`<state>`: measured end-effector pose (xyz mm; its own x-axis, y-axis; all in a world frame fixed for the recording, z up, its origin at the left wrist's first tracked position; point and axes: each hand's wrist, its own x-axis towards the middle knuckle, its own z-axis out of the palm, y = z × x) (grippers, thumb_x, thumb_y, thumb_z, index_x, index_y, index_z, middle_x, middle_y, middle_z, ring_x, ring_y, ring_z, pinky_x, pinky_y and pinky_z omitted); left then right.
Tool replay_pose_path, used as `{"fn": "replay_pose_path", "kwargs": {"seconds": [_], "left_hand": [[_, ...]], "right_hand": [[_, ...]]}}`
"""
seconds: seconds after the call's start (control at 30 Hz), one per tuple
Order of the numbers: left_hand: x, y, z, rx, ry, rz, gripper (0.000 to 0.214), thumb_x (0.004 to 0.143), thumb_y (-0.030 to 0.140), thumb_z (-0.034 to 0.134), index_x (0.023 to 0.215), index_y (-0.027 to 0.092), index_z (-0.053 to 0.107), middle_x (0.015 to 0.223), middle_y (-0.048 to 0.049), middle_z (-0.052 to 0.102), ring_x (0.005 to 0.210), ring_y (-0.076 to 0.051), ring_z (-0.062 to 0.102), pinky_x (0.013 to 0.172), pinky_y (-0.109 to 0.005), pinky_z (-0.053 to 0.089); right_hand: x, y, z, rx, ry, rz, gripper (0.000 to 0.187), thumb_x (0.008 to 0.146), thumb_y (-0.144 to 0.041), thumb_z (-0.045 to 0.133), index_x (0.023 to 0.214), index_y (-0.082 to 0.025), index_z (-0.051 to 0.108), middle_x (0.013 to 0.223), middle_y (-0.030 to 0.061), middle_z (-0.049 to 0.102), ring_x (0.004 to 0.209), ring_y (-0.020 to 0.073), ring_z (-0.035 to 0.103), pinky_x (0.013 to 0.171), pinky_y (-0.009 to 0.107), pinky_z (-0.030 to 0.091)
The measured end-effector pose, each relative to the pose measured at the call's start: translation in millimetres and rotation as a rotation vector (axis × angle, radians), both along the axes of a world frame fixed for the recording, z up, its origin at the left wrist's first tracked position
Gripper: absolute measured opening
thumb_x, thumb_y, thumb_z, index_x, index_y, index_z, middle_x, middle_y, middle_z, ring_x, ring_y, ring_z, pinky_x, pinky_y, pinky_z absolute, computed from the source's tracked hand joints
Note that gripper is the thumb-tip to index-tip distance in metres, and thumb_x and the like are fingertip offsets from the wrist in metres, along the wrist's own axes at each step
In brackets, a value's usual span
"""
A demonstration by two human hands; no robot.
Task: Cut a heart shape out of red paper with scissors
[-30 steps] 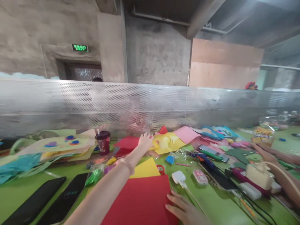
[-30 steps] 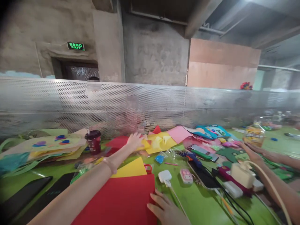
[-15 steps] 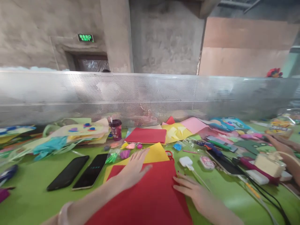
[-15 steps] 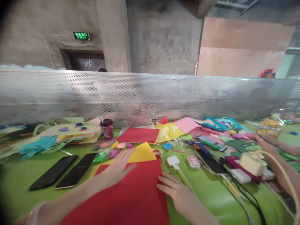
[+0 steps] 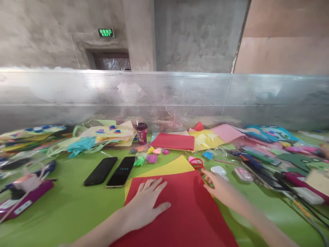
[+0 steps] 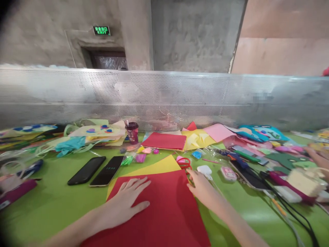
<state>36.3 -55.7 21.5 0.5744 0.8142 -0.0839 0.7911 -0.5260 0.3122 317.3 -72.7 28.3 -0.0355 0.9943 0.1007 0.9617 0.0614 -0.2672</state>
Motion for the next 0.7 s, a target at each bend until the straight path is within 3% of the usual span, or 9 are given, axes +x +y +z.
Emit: {"fn": "replay_pose_path", "kwargs": {"seconds": [0.13, 0.23, 0.3, 0.37, 0.43, 0.53, 0.7], "left_hand": [[-22.0, 1.6, -3.2, -0.037, -0.013, -0.033, 0.077, 0.078, 0.072, 0.035, 0.143, 0.032, 0.019, 0.151, -0.0085, 0.005, 0.136, -0.036, -0.001, 0.107, -0.058, 0.013], [-37.1, 6.3, -4.6, -0.103, 0.002, -0.142, 0.077, 0.077, 0.073, 0.039, 0.142, 0.038, 0.017, 0.151, -0.0055, 0.003, 0.135, -0.036, -0.004, 0.106, -0.059, 0.013], [-42.1, 11.2, -3.8, -0.119, 0.016, -0.193, 0.080, 0.076, 0.072, 0.042, 0.142, 0.036, 0.015, 0.151, -0.0047, 0.005, 0.136, -0.035, -0.002, 0.107, -0.058, 0.012], [-43.3, 16.9, -2.9, -0.110, 0.016, -0.214, 0.082, 0.075, 0.072, 0.044, 0.143, 0.035, 0.016, 0.151, -0.0039, 0.007, 0.136, -0.034, 0.000, 0.108, -0.057, 0.012], [-42.8, 22.0, -3.4, -0.077, -0.005, -0.241, 0.081, 0.075, 0.071, 0.046, 0.142, 0.036, 0.019, 0.151, -0.0027, 0.009, 0.137, -0.034, 0.002, 0.108, -0.056, 0.011], [-42.9, 26.7, -6.4, -0.037, -0.048, -0.272, 0.078, 0.075, 0.070, 0.047, 0.141, 0.037, 0.022, 0.151, -0.0016, 0.011, 0.137, -0.034, 0.004, 0.109, -0.056, 0.010], [-43.8, 27.4, -7.4, -0.035, -0.061, -0.259, 0.079, 0.073, 0.071, 0.049, 0.140, 0.039, 0.024, 0.151, 0.0003, 0.012, 0.137, -0.035, 0.006, 0.108, -0.058, 0.010]], "right_hand": [[-10.0, -18.5, 10.4, -0.059, 0.021, 0.079, 0.040, 0.084, -0.031, 0.045, 0.119, -0.018, 0.059, 0.113, 0.0112, 0.064, 0.098, 0.0246, 0.061, 0.084, 0.034, 0.047], [-11.3, -10.7, 27.2, -0.046, -0.071, 0.187, 0.030, 0.088, -0.031, 0.041, 0.103, -0.024, 0.067, 0.101, 0.0057, 0.068, 0.089, 0.0213, 0.064, 0.076, 0.031, 0.048], [-12.8, 16.8, 36.2, 0.065, -0.214, 0.244, 0.029, 0.090, -0.024, 0.039, 0.101, -0.024, 0.066, 0.096, 0.0045, 0.068, 0.083, 0.0174, 0.064, 0.071, 0.027, 0.048], [-17.4, 58.2, 39.2, 0.133, -0.272, 0.226, 0.029, 0.090, -0.018, 0.039, 0.109, -0.018, 0.061, 0.109, 0.0087, 0.063, 0.099, 0.0185, 0.059, 0.085, 0.030, 0.044], [-25.2, 103.9, 35.2, 0.168, -0.337, 0.186, 0.032, 0.090, -0.019, 0.045, 0.120, -0.013, 0.052, 0.120, 0.0136, 0.055, 0.110, 0.0230, 0.052, 0.093, 0.040, 0.041], [-37.7, 161.7, 22.0, 0.143, -0.432, 0.193, 0.036, 0.087, -0.031, 0.055, 0.120, -0.016, 0.051, 0.123, 0.0099, 0.052, 0.107, 0.0231, 0.053, 0.089, 0.046, 0.044], [-43.1, 212.6, 7.6, 0.103, -0.533, 0.266, 0.028, 0.087, -0.031, 0.055, 0.109, -0.013, 0.056, 0.107, 0.0081, 0.059, 0.091, 0.0179, 0.059, 0.077, 0.037, 0.050]]}}
